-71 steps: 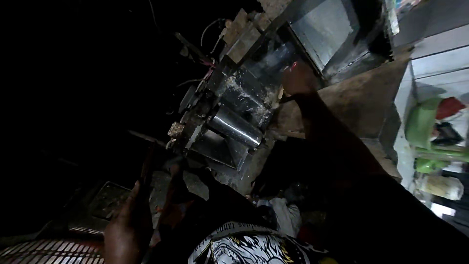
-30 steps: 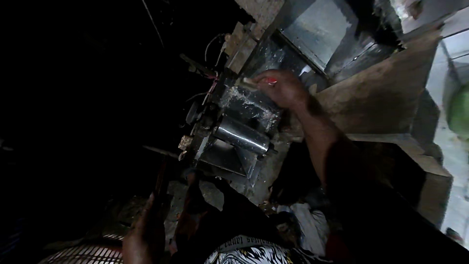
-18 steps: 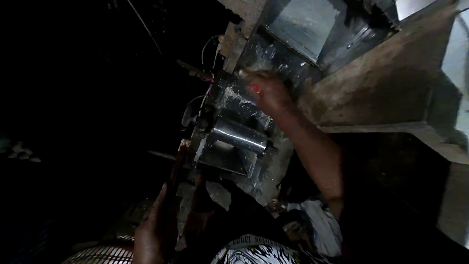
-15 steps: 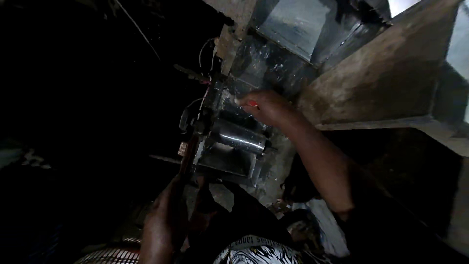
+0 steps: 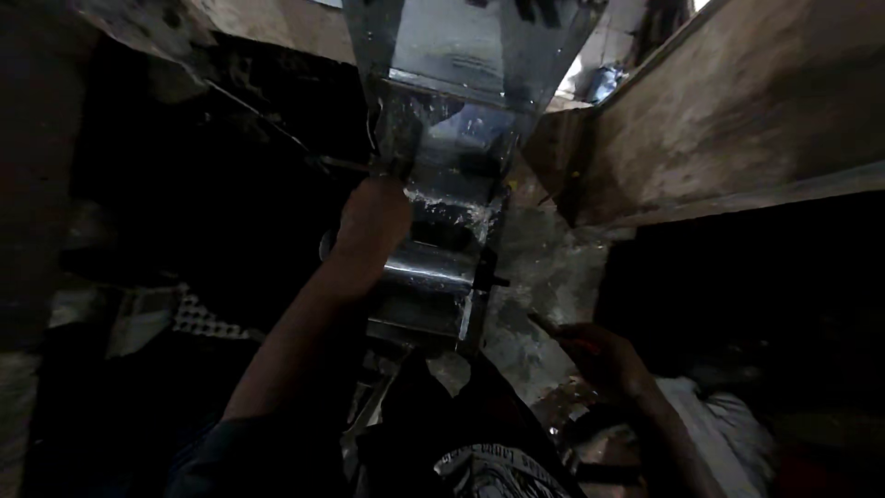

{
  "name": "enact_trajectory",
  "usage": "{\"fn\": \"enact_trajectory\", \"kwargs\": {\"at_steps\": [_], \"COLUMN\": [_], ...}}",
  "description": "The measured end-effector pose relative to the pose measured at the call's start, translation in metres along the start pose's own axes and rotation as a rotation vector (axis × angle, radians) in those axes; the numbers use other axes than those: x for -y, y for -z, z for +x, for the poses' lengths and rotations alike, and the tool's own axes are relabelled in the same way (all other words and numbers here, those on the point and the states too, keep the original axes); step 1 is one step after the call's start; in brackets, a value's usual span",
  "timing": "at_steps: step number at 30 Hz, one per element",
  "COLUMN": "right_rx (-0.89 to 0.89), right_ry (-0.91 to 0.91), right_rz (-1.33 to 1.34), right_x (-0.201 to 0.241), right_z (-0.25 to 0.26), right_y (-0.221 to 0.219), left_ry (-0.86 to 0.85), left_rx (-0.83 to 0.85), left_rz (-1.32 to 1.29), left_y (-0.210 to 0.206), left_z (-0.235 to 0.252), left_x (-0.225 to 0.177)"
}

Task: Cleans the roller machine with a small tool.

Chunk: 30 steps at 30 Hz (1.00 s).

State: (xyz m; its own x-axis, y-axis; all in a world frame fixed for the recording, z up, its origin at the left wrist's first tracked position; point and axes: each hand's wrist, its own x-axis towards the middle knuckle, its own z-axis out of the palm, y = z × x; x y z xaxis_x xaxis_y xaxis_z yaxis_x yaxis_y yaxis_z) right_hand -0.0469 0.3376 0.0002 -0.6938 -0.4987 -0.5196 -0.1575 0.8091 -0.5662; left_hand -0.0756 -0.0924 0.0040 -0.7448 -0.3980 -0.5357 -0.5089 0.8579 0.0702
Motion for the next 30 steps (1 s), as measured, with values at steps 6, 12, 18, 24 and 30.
{"fn": "enact_trajectory", "kwargs": {"at_steps": [6, 12, 18, 24, 30], "right_rx": [-0.001, -0.044, -0.028, 0.007, -0.018], "right_ry": [-0.072, -0.065, -0.134, -0.106, -0.18], "right_rz": [0.003, 0.064, 0.018, -0.034, -0.061], "right_x": [-0.036, -0.042, -0.041, -0.045, -0.035], "right_z": [-0.021, -0.027, -0.03, -0.027, -0.046], "right_y": [0.001, 0.015, 0.02, 0.011, 0.012], "left_ry": [0.064, 0.028, -0.021, -0.094, -0.466], "left_rx": [-0.09, -0.099, -0.034, 0.062, 0.041], "left_rz": [-0.016, -0.041, -0.141, -0.031, -0.119], "left_y": [0.011, 0.023, 0.025, -0.034, 0.007], "left_z": [-0.017, -0.013, -0.021, -0.039, -0.041], "left_x": [-0.004, -0.004, 0.005, -0.023, 0.002]}}
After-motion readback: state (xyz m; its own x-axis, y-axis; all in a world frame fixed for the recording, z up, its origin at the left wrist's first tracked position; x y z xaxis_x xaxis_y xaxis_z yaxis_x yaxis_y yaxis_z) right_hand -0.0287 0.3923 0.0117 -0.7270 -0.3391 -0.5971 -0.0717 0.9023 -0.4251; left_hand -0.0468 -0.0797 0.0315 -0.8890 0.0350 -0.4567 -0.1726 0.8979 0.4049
